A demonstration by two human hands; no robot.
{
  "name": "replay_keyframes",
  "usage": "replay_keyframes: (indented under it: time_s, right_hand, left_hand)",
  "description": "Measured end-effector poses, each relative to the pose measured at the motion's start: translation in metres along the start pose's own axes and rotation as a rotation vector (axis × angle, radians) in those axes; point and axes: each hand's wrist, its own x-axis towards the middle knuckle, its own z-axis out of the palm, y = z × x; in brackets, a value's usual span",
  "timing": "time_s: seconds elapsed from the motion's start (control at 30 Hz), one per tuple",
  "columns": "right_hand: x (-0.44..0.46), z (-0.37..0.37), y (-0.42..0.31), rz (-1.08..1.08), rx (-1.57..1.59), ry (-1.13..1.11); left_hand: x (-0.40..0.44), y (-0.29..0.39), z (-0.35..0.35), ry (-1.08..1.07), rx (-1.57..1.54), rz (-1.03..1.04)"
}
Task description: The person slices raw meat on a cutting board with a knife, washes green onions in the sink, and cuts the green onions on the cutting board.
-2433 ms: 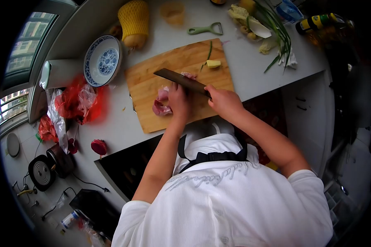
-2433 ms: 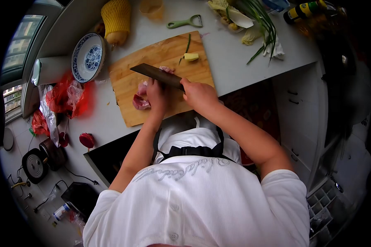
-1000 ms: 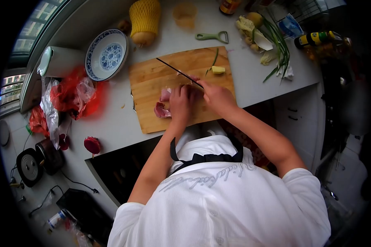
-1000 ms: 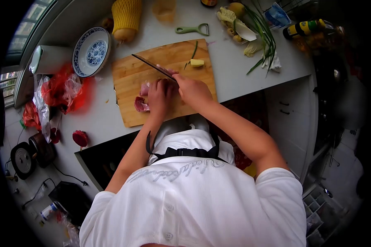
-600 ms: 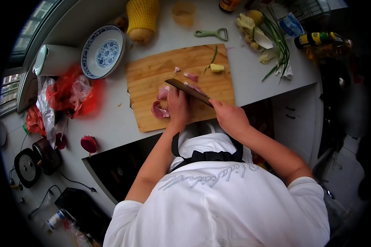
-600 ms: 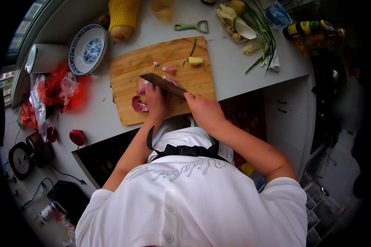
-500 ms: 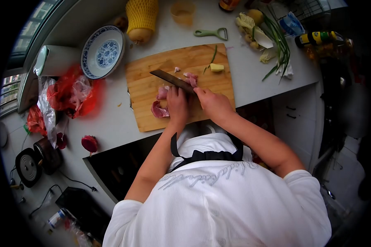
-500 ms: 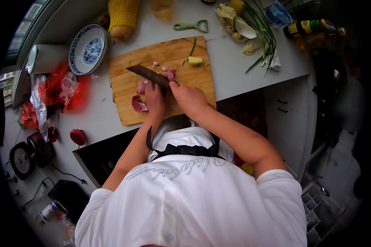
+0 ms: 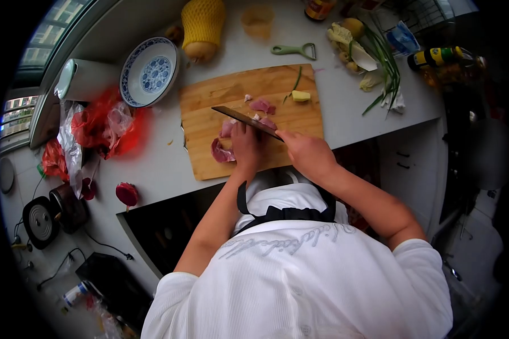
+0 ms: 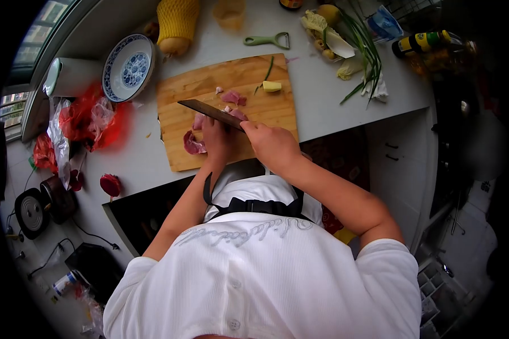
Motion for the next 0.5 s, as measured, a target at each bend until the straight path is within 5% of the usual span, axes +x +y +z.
replay_keyframes:
  time_s: [0.27,0.5]
  right_hand:
    - [-0.055,-0.009,0.019,0.128,-0.099,-0.082]
    - [0.031,0.034,0.012,0.017,-0.091,-0.046]
  left_hand:
    - [-0.004,-0.003,0.004,-0.067,-0.010,-0.051]
    - [0.004,-0.004,0.009,0.003,-0.026,0.003]
